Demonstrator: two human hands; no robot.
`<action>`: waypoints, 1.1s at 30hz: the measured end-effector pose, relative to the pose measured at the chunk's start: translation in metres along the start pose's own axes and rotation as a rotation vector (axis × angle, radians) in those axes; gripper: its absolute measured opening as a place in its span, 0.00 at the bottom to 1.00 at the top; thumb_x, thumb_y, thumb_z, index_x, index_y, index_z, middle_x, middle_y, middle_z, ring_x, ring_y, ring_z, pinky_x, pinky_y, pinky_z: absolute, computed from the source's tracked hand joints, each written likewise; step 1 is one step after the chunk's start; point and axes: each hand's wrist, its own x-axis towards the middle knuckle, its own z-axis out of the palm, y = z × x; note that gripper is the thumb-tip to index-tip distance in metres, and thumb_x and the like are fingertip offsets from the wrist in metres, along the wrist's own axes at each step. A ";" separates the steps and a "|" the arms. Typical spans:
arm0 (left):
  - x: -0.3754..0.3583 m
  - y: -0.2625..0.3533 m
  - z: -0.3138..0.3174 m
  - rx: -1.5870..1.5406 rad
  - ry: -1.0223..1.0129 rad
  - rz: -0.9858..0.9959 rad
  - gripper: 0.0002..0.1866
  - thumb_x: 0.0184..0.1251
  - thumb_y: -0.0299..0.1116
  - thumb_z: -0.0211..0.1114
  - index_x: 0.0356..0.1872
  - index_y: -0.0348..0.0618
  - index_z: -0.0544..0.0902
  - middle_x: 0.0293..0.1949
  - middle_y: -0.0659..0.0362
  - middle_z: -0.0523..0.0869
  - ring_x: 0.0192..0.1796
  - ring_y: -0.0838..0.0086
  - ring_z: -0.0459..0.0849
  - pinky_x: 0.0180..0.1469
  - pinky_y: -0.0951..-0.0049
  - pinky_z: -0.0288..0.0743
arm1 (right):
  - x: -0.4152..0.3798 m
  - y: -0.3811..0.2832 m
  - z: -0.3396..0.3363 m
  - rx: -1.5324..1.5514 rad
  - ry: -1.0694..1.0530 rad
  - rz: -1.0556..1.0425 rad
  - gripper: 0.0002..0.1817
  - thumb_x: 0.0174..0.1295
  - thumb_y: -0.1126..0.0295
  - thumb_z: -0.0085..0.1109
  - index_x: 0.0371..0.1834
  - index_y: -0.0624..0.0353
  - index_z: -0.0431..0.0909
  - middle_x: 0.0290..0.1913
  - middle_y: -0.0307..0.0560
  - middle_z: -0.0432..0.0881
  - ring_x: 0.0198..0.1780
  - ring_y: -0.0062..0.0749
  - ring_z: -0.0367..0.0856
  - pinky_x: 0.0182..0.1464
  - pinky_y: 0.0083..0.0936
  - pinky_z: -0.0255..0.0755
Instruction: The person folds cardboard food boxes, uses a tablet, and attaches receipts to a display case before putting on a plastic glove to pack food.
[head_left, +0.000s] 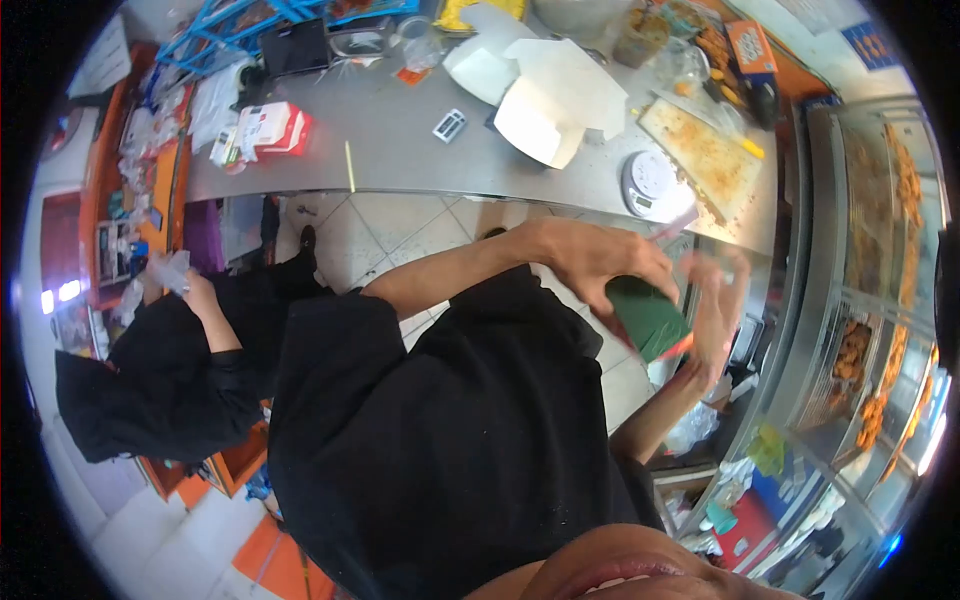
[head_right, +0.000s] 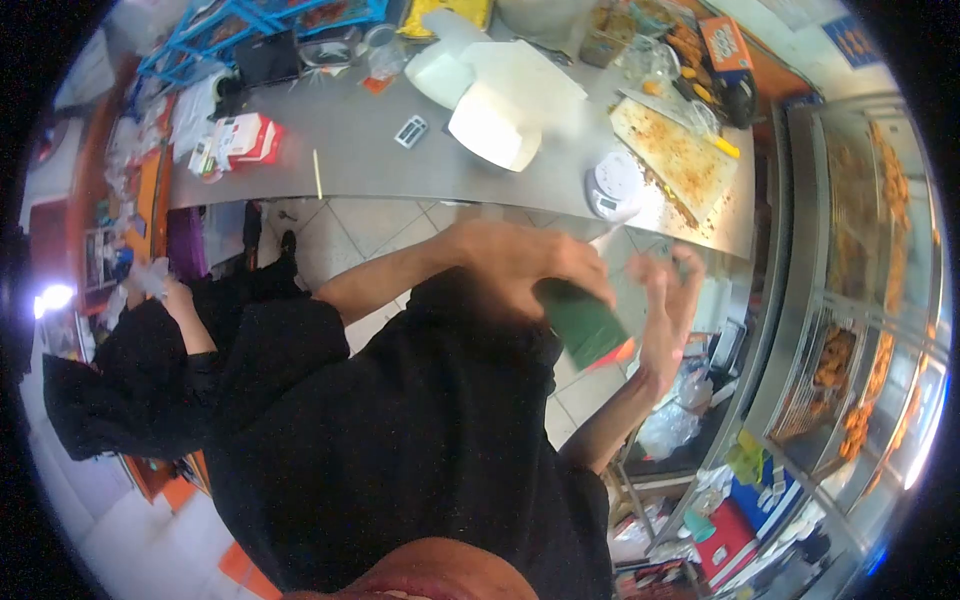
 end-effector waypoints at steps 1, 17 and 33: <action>0.001 0.008 -0.003 -0.154 -0.058 0.037 0.30 0.46 0.25 0.71 0.56 0.41 0.77 0.50 0.50 0.80 0.53 0.55 0.79 0.59 0.62 0.71 | -0.003 -0.025 0.012 -0.291 0.073 -0.075 0.36 0.58 0.72 0.65 0.69 0.53 0.58 0.50 0.48 0.80 0.50 0.32 0.74 0.60 0.28 0.65; -0.033 -0.050 0.093 -1.096 0.819 -0.379 0.45 0.49 0.32 0.59 0.74 0.52 0.52 0.63 0.55 0.66 0.66 0.66 0.66 0.68 0.63 0.62 | -0.067 0.103 -0.033 0.187 -0.097 0.314 0.30 0.53 0.66 0.71 0.57 0.70 0.72 0.46 0.48 0.82 0.45 0.27 0.78 0.49 0.24 0.70; -0.038 -0.160 0.072 -0.277 0.904 -0.532 0.18 0.76 0.41 0.45 0.39 0.36 0.77 0.32 0.57 0.81 0.37 0.71 0.82 0.44 0.70 0.75 | -0.085 0.258 -0.033 0.084 0.576 0.440 0.26 0.68 0.55 0.56 0.61 0.60 0.65 0.45 0.50 0.82 0.42 0.29 0.80 0.44 0.25 0.74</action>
